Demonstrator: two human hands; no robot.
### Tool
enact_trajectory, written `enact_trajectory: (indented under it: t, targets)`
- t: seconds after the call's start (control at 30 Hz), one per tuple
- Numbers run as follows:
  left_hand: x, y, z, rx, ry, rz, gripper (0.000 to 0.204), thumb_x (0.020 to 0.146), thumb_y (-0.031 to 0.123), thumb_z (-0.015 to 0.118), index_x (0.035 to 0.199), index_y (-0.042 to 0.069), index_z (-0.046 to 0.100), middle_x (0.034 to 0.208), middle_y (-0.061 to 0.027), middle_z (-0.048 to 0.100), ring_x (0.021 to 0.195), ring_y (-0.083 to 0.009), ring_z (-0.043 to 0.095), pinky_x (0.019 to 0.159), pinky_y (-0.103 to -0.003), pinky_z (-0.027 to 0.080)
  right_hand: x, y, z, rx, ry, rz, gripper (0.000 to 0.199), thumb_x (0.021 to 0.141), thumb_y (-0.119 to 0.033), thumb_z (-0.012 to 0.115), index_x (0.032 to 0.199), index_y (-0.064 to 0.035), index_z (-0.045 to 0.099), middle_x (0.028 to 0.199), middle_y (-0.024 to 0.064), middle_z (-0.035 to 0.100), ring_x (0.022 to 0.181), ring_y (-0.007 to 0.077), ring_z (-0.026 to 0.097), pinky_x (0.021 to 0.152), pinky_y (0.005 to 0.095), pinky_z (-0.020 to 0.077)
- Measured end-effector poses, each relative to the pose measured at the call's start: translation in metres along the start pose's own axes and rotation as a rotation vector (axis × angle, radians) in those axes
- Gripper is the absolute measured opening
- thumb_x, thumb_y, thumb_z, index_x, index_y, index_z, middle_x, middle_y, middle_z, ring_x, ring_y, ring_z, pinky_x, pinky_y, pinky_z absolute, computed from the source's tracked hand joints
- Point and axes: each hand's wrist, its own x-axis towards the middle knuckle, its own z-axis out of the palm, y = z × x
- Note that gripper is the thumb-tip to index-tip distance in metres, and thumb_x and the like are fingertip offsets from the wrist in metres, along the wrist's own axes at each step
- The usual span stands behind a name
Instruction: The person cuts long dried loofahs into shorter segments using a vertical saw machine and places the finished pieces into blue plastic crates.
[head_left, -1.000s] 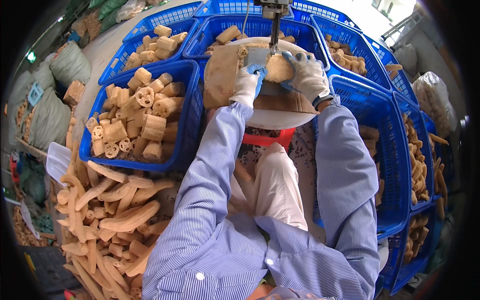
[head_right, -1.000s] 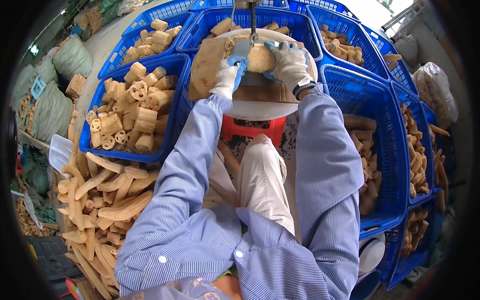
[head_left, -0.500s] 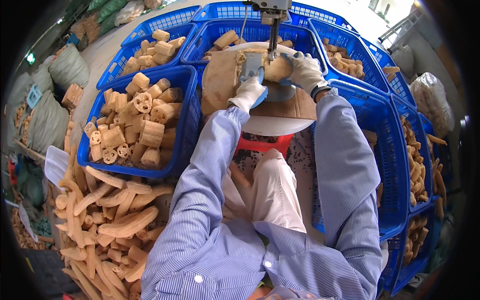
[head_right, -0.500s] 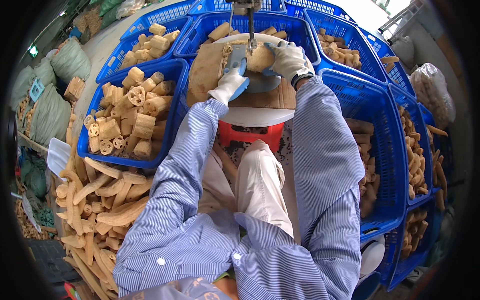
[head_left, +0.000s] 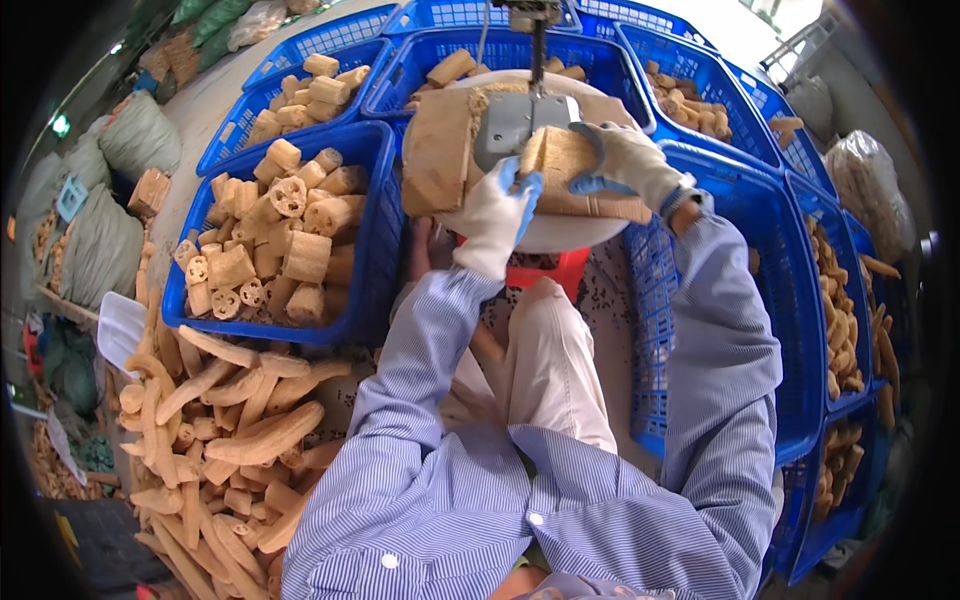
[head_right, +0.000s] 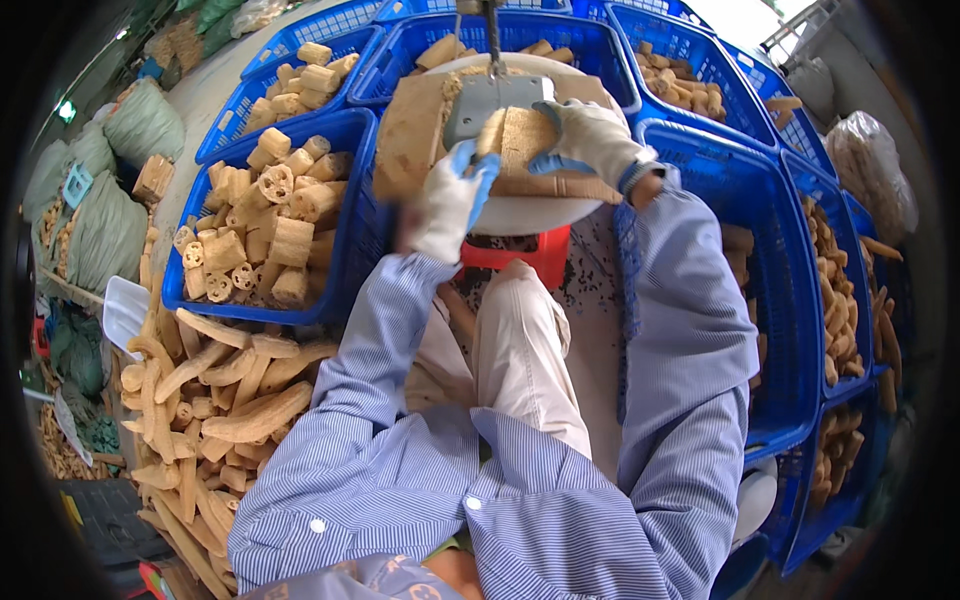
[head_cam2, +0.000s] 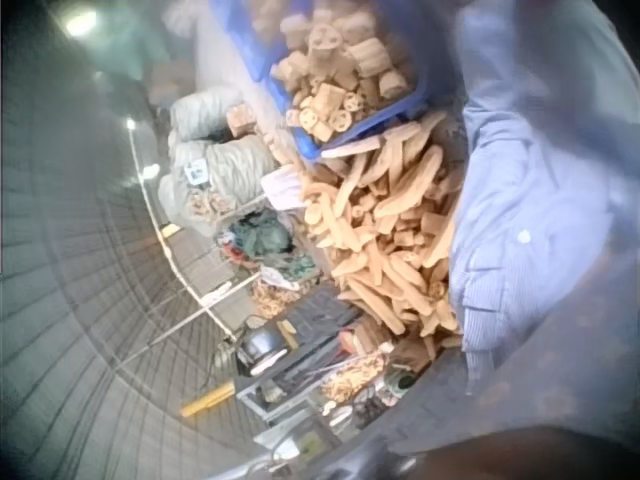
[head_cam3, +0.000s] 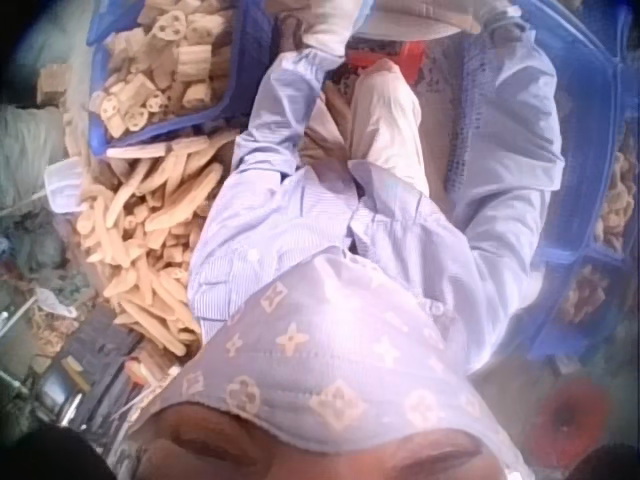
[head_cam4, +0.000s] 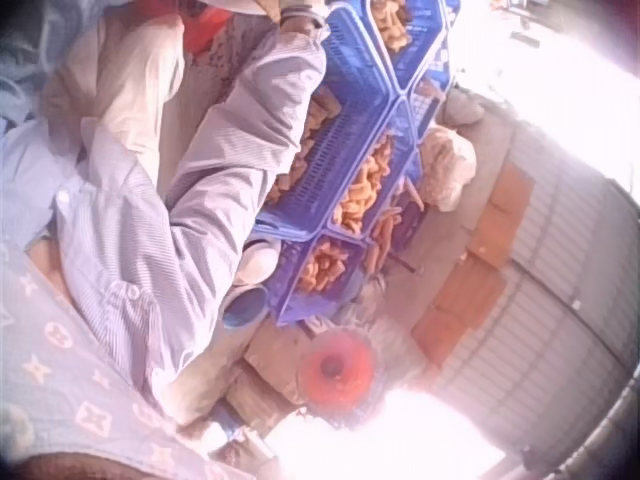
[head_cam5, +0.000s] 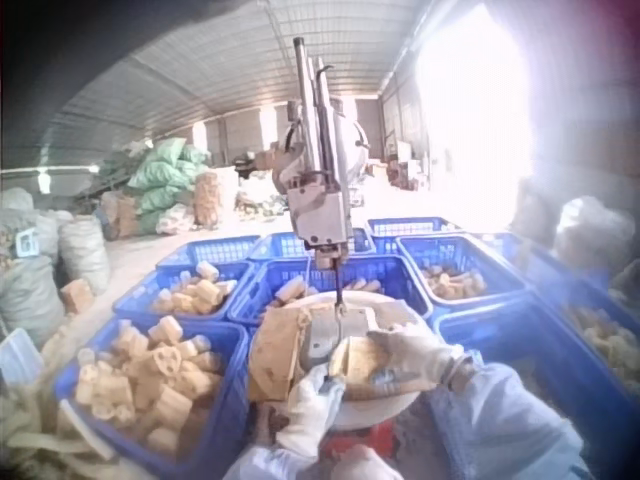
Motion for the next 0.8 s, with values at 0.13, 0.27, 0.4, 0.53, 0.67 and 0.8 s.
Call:
enact_trajectory:
  t: [0.13, 0.27, 0.4, 0.53, 0.67, 0.8]
  targets:
    - [-0.041, -0.011, 0.018, -0.548, 0.16, 0.216, 0.021, 0.099, 0.019, 0.064, 0.109, 0.001, 0.066, 0.077, 0.0015, 0.064, 0.067, -0.0084, 0.056, 0.063, -0.029, 0.049, -0.095, 0.067, -0.022, 0.872, -0.153, -0.086, 0.093, 0.068, -0.055, 0.086, 0.142, -0.0077, 0.053, 0.122, 0.0141, 0.068, 0.116, 0.0287, 0.063, 0.103, 0.0374, 0.0478]
    - [-0.06, 0.03, 0.083, -0.581, -0.038, 0.078, 0.022, 0.1, 0.022, 0.063, 0.104, 0.0, 0.065, 0.087, -0.0039, 0.069, 0.075, -0.0138, 0.062, 0.069, -0.029, 0.05, -0.203, 0.112, -0.058, 0.908, 0.075, 0.057, 0.095, 0.07, -0.048, 0.087, 0.146, -0.0067, 0.048, 0.13, 0.0139, 0.064, 0.119, 0.0261, 0.061, 0.105, 0.037, 0.0472]
    - [-0.089, 0.063, 0.199, -0.29, -0.847, 0.261, 0.051, 0.095, 0.031, 0.07, 0.136, 0.004, 0.055, 0.118, -0.0093, 0.068, 0.105, -0.0162, 0.061, 0.092, -0.03, 0.048, -0.269, 0.114, -0.105, 0.706, 0.149, 0.183, 0.097, 0.065, -0.038, 0.093, 0.146, -0.0105, 0.048, 0.131, 0.0123, 0.063, 0.123, 0.0278, 0.059, 0.107, 0.038, 0.0478]
    - [-0.135, 0.084, 0.197, -0.434, -0.983, 0.114, 0.068, 0.096, 0.044, 0.065, 0.15, 0.011, 0.042, 0.132, -0.0101, 0.063, 0.118, -0.0197, 0.061, 0.091, -0.03, 0.053, -0.314, 0.128, -0.096, 0.122, 0.193, 0.183, 0.1, 0.057, -0.042, 0.095, 0.145, -0.0212, 0.051, 0.124, 0.011, 0.063, 0.12, 0.0304, 0.06, 0.105, 0.0439, 0.0488]
    - [-0.114, 0.082, 0.15, -0.962, -0.822, -0.256, 0.094, 0.091, 0.06, 0.065, 0.159, 0.011, 0.024, 0.147, -0.0102, 0.049, 0.124, -0.0227, 0.057, 0.084, -0.031, 0.059, -0.285, 0.083, -0.068, -0.123, -0.018, 0.245, 0.107, 0.056, -0.05, 0.095, 0.148, -0.0291, 0.045, 0.129, 0.0084, 0.059, 0.122, 0.0309, 0.057, 0.103, 0.0453, 0.0491]
    - [-0.092, 0.066, 0.107, -0.927, -0.673, -0.018, 0.088, 0.085, 0.023, 0.082, 0.154, 0.006, 0.03, 0.129, -0.0119, 0.056, 0.112, -0.0156, 0.059, 0.088, -0.027, 0.055, -0.238, 0.043, -0.036, -0.276, 0.126, 0.166, 0.12, 0.057, -0.048, 0.095, 0.156, -0.0351, 0.029, 0.145, 0.0085, 0.05, 0.131, 0.03, 0.052, 0.111, 0.0466, 0.0439]
